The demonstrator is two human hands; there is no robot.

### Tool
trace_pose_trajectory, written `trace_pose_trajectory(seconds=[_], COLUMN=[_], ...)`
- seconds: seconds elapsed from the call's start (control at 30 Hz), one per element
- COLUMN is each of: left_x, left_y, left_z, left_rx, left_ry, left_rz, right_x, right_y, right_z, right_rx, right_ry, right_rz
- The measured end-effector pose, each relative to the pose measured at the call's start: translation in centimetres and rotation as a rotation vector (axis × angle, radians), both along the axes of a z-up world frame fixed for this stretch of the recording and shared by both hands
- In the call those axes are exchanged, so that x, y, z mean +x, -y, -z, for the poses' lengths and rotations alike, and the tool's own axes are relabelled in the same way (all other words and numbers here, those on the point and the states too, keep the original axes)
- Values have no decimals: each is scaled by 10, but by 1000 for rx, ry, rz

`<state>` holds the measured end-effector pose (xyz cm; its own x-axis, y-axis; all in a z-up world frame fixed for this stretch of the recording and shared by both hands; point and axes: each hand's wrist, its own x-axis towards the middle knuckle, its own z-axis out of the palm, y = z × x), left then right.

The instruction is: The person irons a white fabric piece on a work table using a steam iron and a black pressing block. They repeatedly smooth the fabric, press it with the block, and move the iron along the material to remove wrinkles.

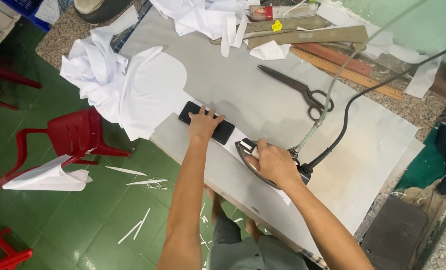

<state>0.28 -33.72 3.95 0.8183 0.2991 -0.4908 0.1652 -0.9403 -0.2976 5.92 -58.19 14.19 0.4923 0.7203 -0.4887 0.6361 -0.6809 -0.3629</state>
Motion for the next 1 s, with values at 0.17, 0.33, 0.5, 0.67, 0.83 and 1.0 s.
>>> trace_pose_trajectory(seconds=[0.17,0.33,0.5,0.67,0.83,1.0], left_x=[0,1,0,-1,0,1], left_y=[5,3,4,6,7,7], left_z=[-14,-3,-9,-19,-16,-17], left_rx=[44,90,102,120,114,116], left_ry=[-21,-16,-19,-27,-25,-26], left_rz=[-51,-12,2,14,2,-4], right_x=[-3,-3,-4,-4,-4,-3], right_y=[-1,-2,-2,-2,-2,-2], right_z=[-9,-7,-9,-11,-11,-8], right_rx=[1,-8,-21,-31,-36,-37], right_ry=[-5,-10,1,4,7,7], right_rz=[23,26,20,19,11,14])
